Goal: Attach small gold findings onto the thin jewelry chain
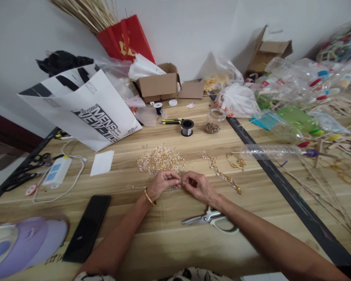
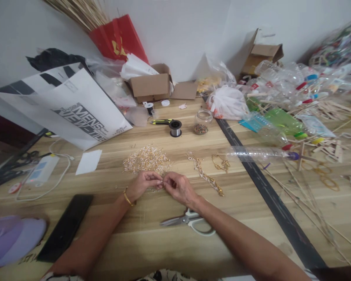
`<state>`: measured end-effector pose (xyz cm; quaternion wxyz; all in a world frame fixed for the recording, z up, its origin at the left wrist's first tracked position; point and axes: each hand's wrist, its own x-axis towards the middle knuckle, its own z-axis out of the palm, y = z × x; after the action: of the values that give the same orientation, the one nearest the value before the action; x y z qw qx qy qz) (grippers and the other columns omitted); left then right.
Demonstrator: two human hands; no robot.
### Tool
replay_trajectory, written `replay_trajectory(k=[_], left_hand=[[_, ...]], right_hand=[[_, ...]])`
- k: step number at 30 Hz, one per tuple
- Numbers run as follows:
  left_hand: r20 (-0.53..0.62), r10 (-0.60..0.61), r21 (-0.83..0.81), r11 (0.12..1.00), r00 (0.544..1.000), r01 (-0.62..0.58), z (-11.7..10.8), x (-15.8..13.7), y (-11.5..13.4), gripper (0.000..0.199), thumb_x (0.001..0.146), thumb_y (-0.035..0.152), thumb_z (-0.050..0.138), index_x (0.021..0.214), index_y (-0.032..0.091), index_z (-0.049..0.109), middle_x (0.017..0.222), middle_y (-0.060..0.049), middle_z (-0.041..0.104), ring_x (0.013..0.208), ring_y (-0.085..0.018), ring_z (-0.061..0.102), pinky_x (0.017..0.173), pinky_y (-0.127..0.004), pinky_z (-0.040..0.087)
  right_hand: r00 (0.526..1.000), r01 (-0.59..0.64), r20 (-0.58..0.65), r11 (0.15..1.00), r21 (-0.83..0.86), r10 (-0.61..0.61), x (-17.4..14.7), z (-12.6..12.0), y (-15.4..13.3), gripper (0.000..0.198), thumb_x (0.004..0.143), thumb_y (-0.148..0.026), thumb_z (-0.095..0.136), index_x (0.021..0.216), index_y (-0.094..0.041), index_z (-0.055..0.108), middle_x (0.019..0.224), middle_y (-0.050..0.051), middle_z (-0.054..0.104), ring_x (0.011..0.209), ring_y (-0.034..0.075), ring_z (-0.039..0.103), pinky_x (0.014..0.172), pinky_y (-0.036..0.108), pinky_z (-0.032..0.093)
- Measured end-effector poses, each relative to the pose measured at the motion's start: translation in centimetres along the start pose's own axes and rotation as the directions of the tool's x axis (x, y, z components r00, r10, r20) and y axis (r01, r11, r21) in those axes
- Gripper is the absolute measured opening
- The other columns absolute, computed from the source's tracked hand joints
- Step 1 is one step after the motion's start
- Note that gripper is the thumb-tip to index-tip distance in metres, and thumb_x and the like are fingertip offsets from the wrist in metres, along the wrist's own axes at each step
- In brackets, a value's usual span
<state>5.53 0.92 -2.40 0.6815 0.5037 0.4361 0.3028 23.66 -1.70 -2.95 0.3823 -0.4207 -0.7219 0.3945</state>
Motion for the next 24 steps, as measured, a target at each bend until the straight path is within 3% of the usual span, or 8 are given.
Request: replay_trajectory(k=[24], left_hand=[[-0.015, -0.006, -0.007, 1.000, 1.000, 0.006, 0.11, -0.02, 0.13, 0.027, 0.061, 0.026, 0.077, 0.075, 0.007, 0.065, 0.062, -0.005, 0.068, 0.058, -0.012, 0.064, 0.060, -0.022, 0.051]], right_hand=[[0.999, 0.045, -0.006, 0.998, -0.038, -0.045, 0.04, -0.07, 0.08, 0.007, 0.079, -0.016, 0.054, 0.072, -0.015, 0.056, 0.061, -0.002, 0.053, 0.052, 0.008, 0.045, 0.048, 0.018, 0.034]])
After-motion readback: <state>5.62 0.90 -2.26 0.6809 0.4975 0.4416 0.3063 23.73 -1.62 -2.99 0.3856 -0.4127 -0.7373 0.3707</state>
